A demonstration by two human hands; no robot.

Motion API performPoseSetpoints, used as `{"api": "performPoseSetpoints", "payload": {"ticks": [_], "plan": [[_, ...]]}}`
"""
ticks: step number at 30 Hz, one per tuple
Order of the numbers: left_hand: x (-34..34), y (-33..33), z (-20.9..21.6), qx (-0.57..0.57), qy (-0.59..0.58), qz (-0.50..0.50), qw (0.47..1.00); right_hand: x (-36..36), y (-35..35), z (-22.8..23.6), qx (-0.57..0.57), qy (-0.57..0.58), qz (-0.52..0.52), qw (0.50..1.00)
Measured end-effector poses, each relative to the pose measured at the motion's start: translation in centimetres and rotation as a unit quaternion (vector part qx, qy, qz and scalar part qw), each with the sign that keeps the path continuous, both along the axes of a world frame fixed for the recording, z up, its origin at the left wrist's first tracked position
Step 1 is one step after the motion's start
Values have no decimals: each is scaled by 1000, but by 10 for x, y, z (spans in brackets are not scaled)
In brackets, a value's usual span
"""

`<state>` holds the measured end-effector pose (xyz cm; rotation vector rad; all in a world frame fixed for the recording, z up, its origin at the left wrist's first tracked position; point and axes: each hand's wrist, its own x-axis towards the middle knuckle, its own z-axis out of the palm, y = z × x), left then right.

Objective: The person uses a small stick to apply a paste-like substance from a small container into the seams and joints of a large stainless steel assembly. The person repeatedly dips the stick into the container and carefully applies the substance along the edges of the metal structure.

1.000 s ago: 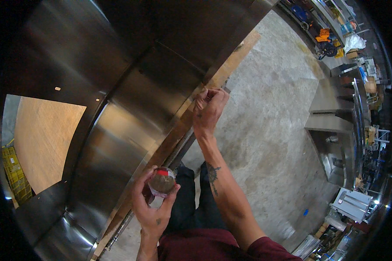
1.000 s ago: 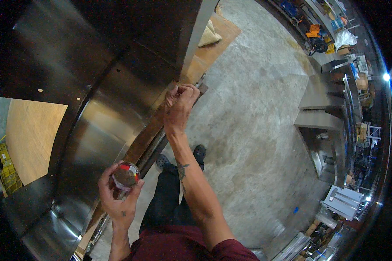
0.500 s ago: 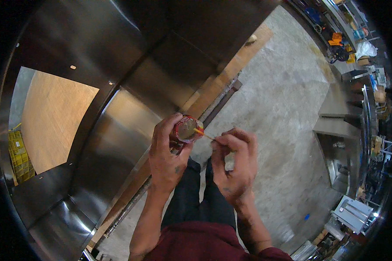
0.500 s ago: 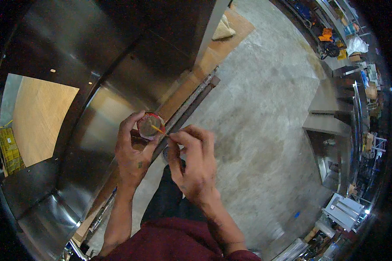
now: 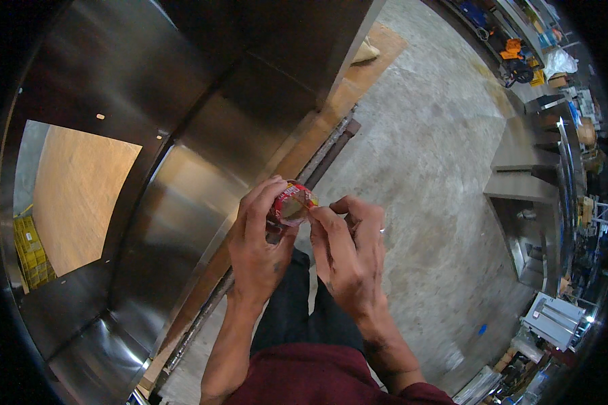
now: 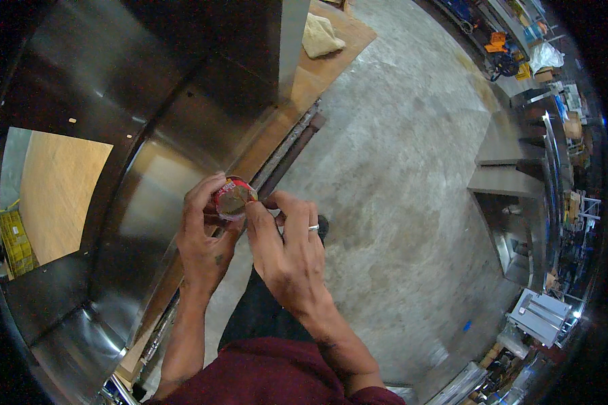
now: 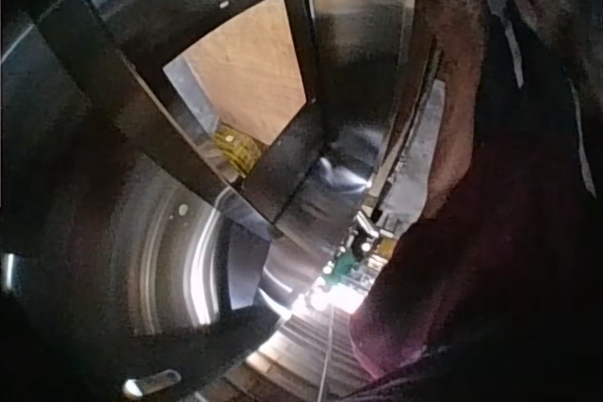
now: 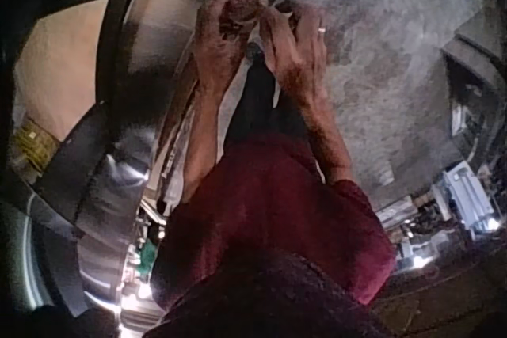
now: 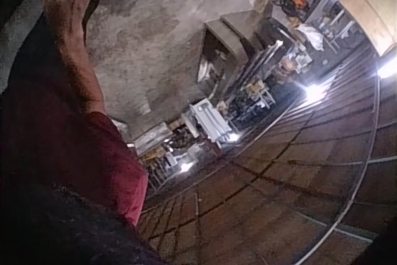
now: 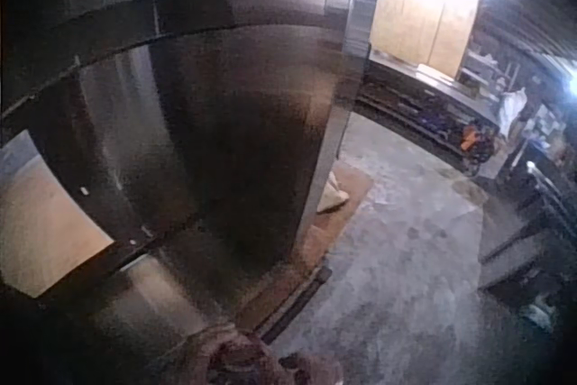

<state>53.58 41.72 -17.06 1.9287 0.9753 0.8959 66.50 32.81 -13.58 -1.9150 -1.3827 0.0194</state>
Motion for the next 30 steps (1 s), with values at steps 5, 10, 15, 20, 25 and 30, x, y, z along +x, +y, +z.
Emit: {"api": "performPoseSetpoints", "payload": {"ticks": [5, 10, 15, 20, 25, 30], "plan": [[-1, 0, -6, 48, 40, 16, 998, 0, -6, 2, 43, 37, -21, 998], [0, -5, -2, -43, 36, 94, 994, 7, 6, -19, 160, 171, -131, 963], [-14, -9, 3, -56, 71, 121, 988, 32, 72, -111, 182, 350, -208, 895], [-25, -19, 7, -71, 68, 125, 987, 38, 125, -171, 225, 448, -233, 834], [-36, -24, 4, -82, 58, 134, 986, 36, 141, -175, 161, 459, -262, 834], [-43, -25, 3, -107, 43, 137, 984, 34, 147, -165, 193, 479, -263, 815]]}}
